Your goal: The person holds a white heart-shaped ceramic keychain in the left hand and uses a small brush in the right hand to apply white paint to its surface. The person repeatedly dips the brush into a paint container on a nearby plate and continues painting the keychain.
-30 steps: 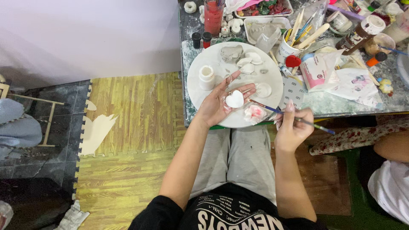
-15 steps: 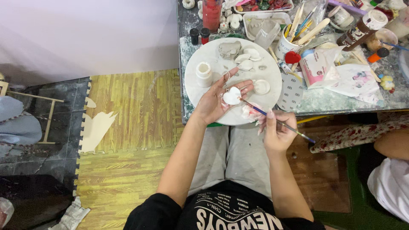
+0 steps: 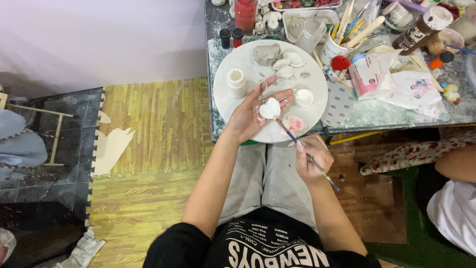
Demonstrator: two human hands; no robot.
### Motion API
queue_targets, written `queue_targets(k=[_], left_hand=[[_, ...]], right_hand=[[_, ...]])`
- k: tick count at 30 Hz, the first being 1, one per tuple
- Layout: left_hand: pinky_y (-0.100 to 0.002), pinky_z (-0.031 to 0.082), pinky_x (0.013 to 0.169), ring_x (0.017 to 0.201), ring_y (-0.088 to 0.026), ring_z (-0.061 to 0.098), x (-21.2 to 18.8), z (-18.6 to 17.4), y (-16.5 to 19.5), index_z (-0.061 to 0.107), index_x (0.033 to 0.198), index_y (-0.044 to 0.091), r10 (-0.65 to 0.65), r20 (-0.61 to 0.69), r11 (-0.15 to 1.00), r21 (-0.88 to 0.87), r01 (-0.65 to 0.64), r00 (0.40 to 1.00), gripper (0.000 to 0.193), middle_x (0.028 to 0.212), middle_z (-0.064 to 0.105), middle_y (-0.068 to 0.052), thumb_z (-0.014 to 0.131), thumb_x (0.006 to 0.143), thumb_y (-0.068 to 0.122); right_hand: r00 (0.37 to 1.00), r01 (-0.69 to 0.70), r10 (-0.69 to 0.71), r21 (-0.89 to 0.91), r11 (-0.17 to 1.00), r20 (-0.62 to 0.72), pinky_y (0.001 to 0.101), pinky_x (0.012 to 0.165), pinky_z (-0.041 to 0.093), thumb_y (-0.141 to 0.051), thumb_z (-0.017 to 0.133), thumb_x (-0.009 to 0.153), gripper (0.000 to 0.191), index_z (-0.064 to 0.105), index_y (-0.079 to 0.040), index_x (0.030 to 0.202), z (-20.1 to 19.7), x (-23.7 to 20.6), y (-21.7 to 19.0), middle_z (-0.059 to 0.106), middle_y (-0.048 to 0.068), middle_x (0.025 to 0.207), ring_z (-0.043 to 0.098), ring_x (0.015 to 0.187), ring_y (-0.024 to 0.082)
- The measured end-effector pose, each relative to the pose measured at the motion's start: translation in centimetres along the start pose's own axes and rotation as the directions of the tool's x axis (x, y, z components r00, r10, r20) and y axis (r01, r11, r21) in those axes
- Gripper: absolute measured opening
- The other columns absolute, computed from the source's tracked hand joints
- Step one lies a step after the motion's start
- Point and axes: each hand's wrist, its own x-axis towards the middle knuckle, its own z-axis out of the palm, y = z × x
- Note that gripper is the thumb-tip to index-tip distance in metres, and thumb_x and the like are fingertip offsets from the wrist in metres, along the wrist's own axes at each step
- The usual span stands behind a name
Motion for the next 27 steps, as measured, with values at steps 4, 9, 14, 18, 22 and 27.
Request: queue_targets(k=[4,9,14,18,22,27], left_hand=[[-0.043,0.043,0.119,0.143,-0.036,0.049,-0.1,0.0,-0.1,0.024,0.163,0.011,-0.007,-0.002,1.000,-0.003,0.007,1.000,0.057,0.155,0.044,-0.031,0.028,0.114,0.038],[-0.042,0.042,0.120,0.143,-0.036,0.048,0.0,-0.2,-0.2,0.024,0.163,0.010,0.005,0.016,1.000,0.000,-0.005,1.000,0.058,0.155,0.045,-0.031,0.030,0.114,0.038],[-0.041,0.042,0.118,0.144,-0.036,0.047,0.2,-0.2,-0.2,0.024,0.164,0.010,-0.026,0.004,0.999,0.032,0.026,1.000,0.058,0.155,0.045,-0.029,0.030,0.114,0.039],[-0.041,0.043,0.118,0.145,-0.035,0.047,0.1,0.2,-0.2,0.025,0.163,0.010,-0.024,0.007,0.999,0.023,0.024,1.000,0.058,0.155,0.045,-0.028,0.030,0.113,0.038],[-0.042,0.043,0.117,0.144,-0.034,0.046,0.0,0.2,0.0,0.025,0.162,0.012,-0.027,-0.016,1.000,0.002,0.027,1.000,0.057,0.154,0.046,-0.028,0.029,0.112,0.039],[-0.040,0.042,0.120,0.146,-0.035,0.046,0.2,0.0,-0.2,0.024,0.164,0.010,-0.035,-0.020,0.998,0.052,0.036,0.999,0.059,0.156,0.046,-0.030,0.030,0.114,0.039]], right_hand=[[0.999,-0.034,0.035,-0.032,0.999,0.038,0.0364,0.069,0.054,0.011,0.065,0.096,0.016,0.051,0.004,0.094,0.1,3.0,-0.4,0.068,0.023,0.091,0.066,0.077,0.029],[0.997,-0.045,0.048,-0.057,0.997,0.062,0.0374,0.067,0.052,0.013,0.065,0.094,0.014,0.055,0.002,0.095,0.4,3.2,-1.3,0.067,0.023,0.087,0.065,0.074,0.029],[0.998,-0.050,0.050,0.023,0.999,-0.036,0.0281,0.060,0.048,0.013,0.063,0.097,0.017,0.052,0.000,0.093,-0.4,2.7,-0.9,0.073,0.014,0.082,0.068,0.071,0.021],[0.999,-0.027,0.028,-0.019,0.999,0.023,0.0367,0.066,0.051,0.013,0.062,0.097,0.014,0.053,0.002,0.096,0.0,3.3,-0.2,0.068,0.021,0.087,0.064,0.074,0.026],[0.999,-0.038,0.041,-0.073,0.997,0.033,0.0346,0.060,0.046,0.015,0.065,0.096,0.024,0.051,-0.003,0.090,0.2,2.1,-0.3,0.066,0.019,0.081,0.060,0.068,0.024],[0.998,-0.022,0.025,0.050,0.998,-0.056,0.0290,0.059,0.046,0.012,0.062,0.097,0.018,0.053,-0.003,0.092,-0.5,1.5,0.6,0.070,0.011,0.080,0.064,0.065,0.017]])
